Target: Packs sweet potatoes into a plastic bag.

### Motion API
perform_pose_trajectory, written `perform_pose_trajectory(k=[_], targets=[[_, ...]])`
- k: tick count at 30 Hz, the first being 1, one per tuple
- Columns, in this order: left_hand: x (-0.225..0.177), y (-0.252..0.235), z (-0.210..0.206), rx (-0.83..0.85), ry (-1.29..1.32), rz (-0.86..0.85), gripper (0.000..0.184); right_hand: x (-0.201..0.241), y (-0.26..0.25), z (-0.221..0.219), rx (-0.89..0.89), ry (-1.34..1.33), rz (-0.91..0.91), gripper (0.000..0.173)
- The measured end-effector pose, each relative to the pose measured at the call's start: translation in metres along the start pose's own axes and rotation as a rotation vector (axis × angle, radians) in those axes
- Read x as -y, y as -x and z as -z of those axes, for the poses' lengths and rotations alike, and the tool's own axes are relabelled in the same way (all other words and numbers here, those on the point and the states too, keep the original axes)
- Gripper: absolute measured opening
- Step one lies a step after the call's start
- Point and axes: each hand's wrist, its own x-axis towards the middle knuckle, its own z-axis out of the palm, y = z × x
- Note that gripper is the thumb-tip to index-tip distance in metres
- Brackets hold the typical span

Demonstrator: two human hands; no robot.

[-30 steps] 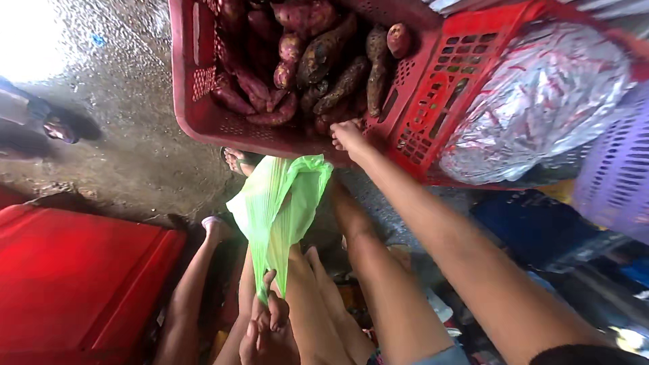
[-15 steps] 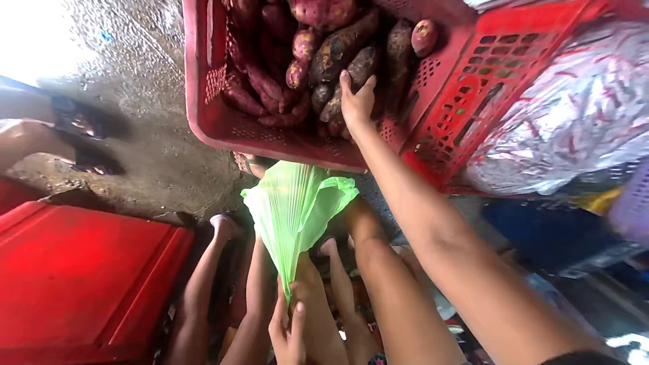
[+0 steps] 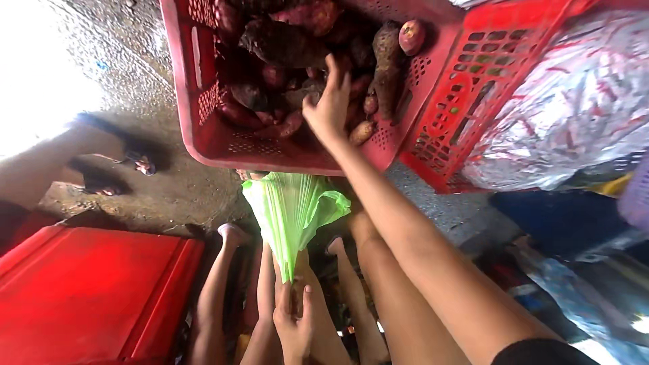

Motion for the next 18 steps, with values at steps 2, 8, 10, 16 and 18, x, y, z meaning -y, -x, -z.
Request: perform_pose_trajectory(k=[2,8,10,16,18], targets=[[0.001,-0.002,0.002,0.011,-0.012,-0.007,0.048,-0.027,-0.045,-0.001,0.012,-0.019,0.021,0.1],[-0.004,-0.008,0.006,0.006,-0.01,0.019,0.048,0.023,-0.029,-0.012,0.369,0.321,-0.006,0.075],[-0.004,-0.009,0.006,-0.001,0.0,0.018,0.046,0.057,0.015,-0.031,0.375,0.278,0.119,0.06],[-0.003,-0.014,0.008,-0.005,0.031,0.008,0.044,0.066,0.026,-0.043,0.429,0.019,0.381,0.042],[-0.002,-0.014,0.009,-0.012,0.059,0.012,0.043,0.04,-0.009,-0.024,0.29,0.16,0.138,0.042]])
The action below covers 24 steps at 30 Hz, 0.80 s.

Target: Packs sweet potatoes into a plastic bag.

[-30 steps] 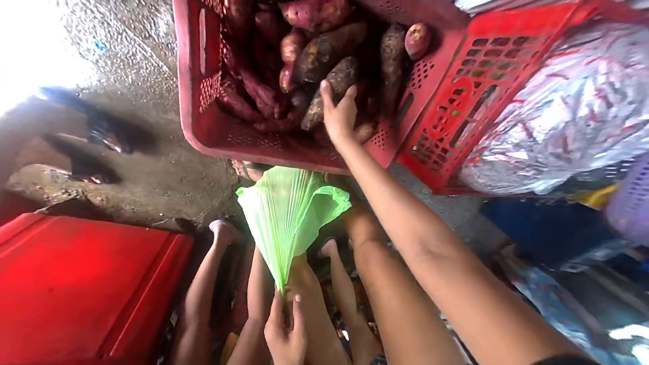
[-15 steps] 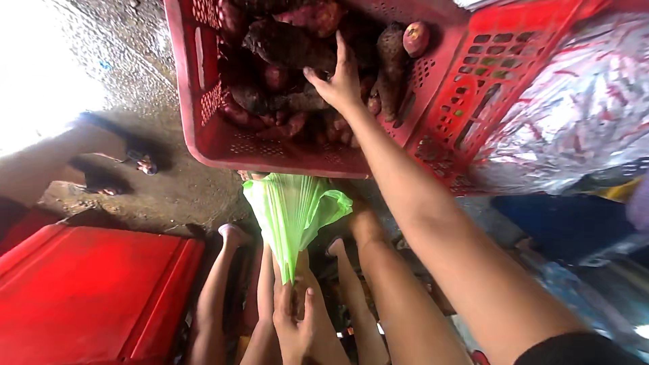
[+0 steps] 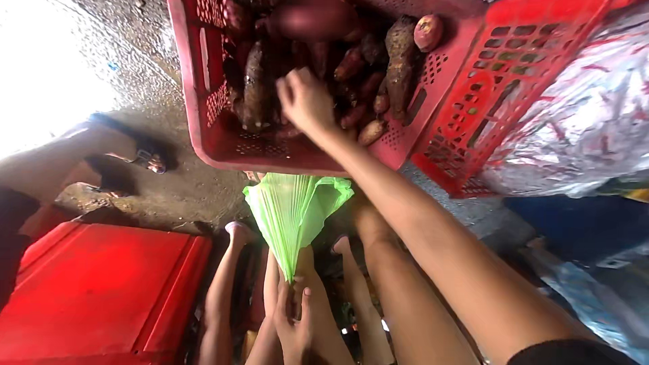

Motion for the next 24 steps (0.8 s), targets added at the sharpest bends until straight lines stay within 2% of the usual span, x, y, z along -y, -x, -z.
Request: perform_pose_trajectory(k=[2,3,5,7,9,11,14,16,17,20,24], targets=[[0.001,0.0,0.001,-0.002,-0.003,0.004,0.045,-0.041,-0.033,0.017,-0.105,0.084,-0.255,0.047],[0.001,0.001,0.002,0.002,-0.008,0.005,0.047,-0.058,-0.047,0.021,-0.103,0.101,-0.311,0.054],[0.002,0.0,0.005,0.025,-0.024,-0.002,0.049,-0.071,-0.069,0.022,-0.048,0.188,-0.268,0.064],[0.004,-0.002,0.01,0.048,-0.027,-0.013,0.048,-0.061,-0.083,0.016,0.07,0.277,-0.267,0.076],[0.004,-0.004,0.014,0.06,-0.023,-0.018,0.046,-0.055,-0.091,0.008,0.116,0.299,-0.317,0.076],[0.001,-0.003,0.015,0.058,-0.014,-0.009,0.044,-0.061,-0.079,0.007,0.077,0.215,-0.274,0.071],[-0.003,-0.008,0.015,0.053,0.003,0.002,0.043,-0.072,-0.024,0.036,0.162,-0.049,-0.196,0.07],[-0.005,-0.007,0.016,0.041,0.01,0.032,0.044,-0.086,0.026,0.056,0.259,-0.376,-0.214,0.052],[-0.005,-0.007,0.016,0.033,0.015,0.041,0.044,-0.094,0.048,0.064,0.332,-0.637,-0.247,0.044],[-0.005,-0.008,0.015,0.023,0.029,0.05,0.041,-0.109,0.097,0.081,0.671,-1.44,-0.354,0.056],[-0.006,-0.009,0.014,-0.001,0.042,0.058,0.038,-0.103,0.123,0.085,0.832,-1.825,-0.404,0.059]])
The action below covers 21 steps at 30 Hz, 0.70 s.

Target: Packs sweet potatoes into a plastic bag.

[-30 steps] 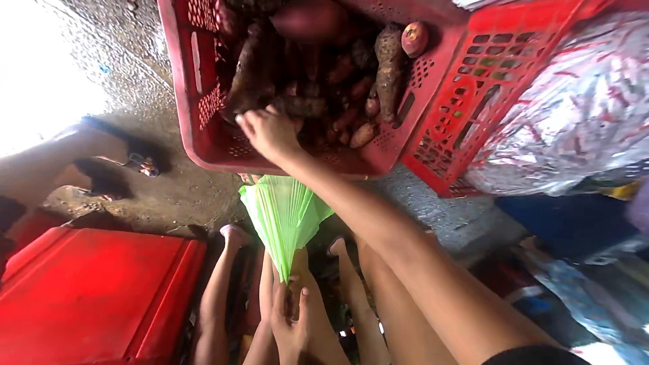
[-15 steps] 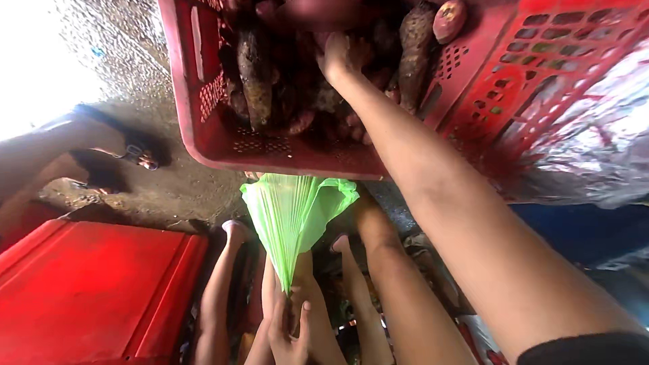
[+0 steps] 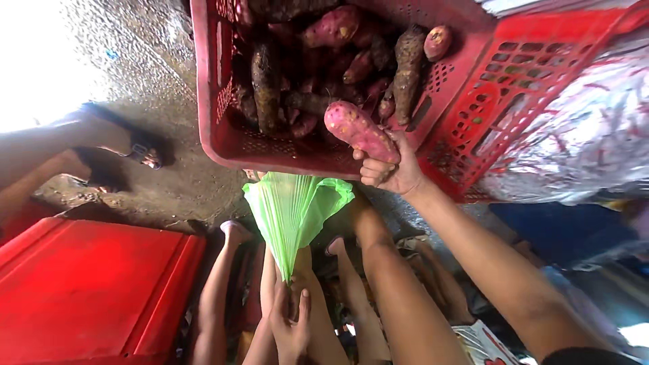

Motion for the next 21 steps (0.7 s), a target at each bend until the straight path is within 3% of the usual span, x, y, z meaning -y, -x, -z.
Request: perform_pose_trajectory(k=[3,5,6,8,10,11,13,15,18,21], targets=[[-0.001,0.0,0.003,-0.007,0.032,0.02,0.031,-0.004,0.002,-0.006,0.021,-0.065,0.014,0.06],[0.0,0.0,0.003,-0.014,0.071,0.041,0.027,-0.004,0.004,-0.012,-0.062,-0.002,0.057,0.061],[0.002,0.001,0.003,-0.024,0.085,0.052,0.027,-0.002,0.005,-0.017,-0.159,0.157,0.106,0.055],[0.009,0.002,0.007,-0.017,0.076,0.065,0.028,0.0,0.006,-0.03,-0.472,0.794,0.262,0.037],[0.018,0.002,0.01,-0.035,0.099,0.085,0.027,-0.003,0.009,-0.035,-0.716,1.419,0.422,0.052],[0.018,0.002,0.01,-0.056,0.165,0.117,0.029,-0.006,0.014,-0.034,-0.739,1.592,0.477,0.063],[0.005,-0.003,0.008,-0.094,0.381,0.203,0.032,-0.007,0.027,-0.036,-0.667,1.736,0.549,0.067],[-0.012,-0.005,0.005,-0.081,0.584,0.223,0.031,-0.008,0.046,-0.045,-0.469,1.688,0.521,0.059],[-0.03,0.0,-0.01,-0.011,0.726,0.168,0.036,-0.011,0.052,-0.06,-0.095,1.684,0.144,0.048],[-0.043,0.016,-0.004,-0.006,0.651,0.165,0.038,-0.051,0.009,-0.06,0.191,1.609,-0.168,0.04]])
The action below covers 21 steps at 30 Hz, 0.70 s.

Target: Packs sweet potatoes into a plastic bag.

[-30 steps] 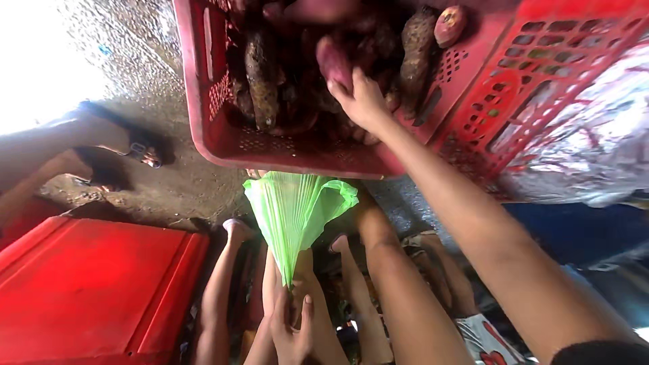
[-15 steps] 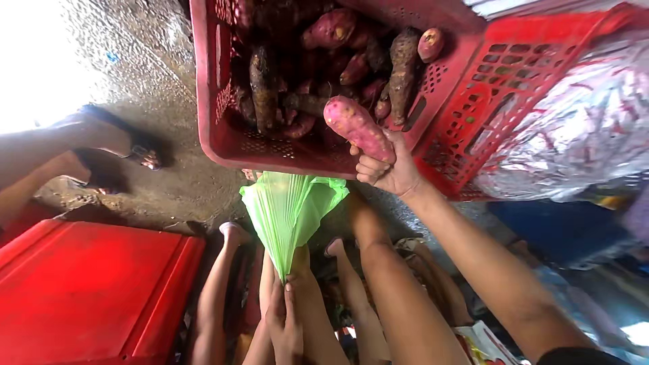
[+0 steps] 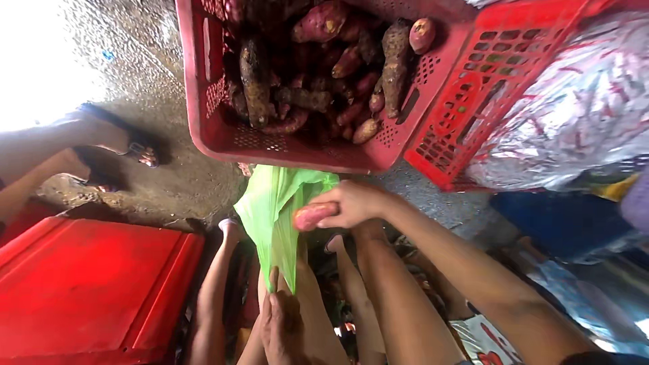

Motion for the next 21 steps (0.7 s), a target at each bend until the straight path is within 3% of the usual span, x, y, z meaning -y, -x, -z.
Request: perform_pose_trajectory(k=[2,5,10,12,14,17,19,21], targets=[[-0.012,0.016,0.005,-0.09,-0.114,0.023,0.034,-0.013,-0.041,-0.026,0.074,-0.07,0.031,0.039],[-0.012,0.035,0.021,-0.07,-0.125,0.045,0.033,-0.02,-0.076,-0.048,0.09,-0.124,-0.115,0.038],[0.002,0.039,0.037,-0.083,-0.176,0.059,0.031,0.03,-0.048,-0.035,0.153,0.024,-0.352,0.037],[0.013,0.037,0.048,-0.065,-0.358,0.003,0.029,0.02,-0.03,-0.004,-0.056,-0.099,-0.353,0.033],[0.023,0.035,0.052,-0.05,-0.588,-0.077,0.023,-0.025,-0.029,0.03,-0.466,-0.206,-0.388,0.043],[0.03,0.03,0.047,-0.048,-0.758,-0.134,0.02,-0.091,-0.053,0.1,-0.892,-0.099,-0.529,0.052],[0.031,0.027,0.048,-0.028,-0.792,-0.127,0.023,-0.115,-0.078,0.137,-0.929,0.108,-0.619,0.064],[0.031,0.024,0.05,-0.017,-0.808,-0.123,0.024,-0.119,-0.102,0.16,-0.847,0.266,-0.7,0.089]])
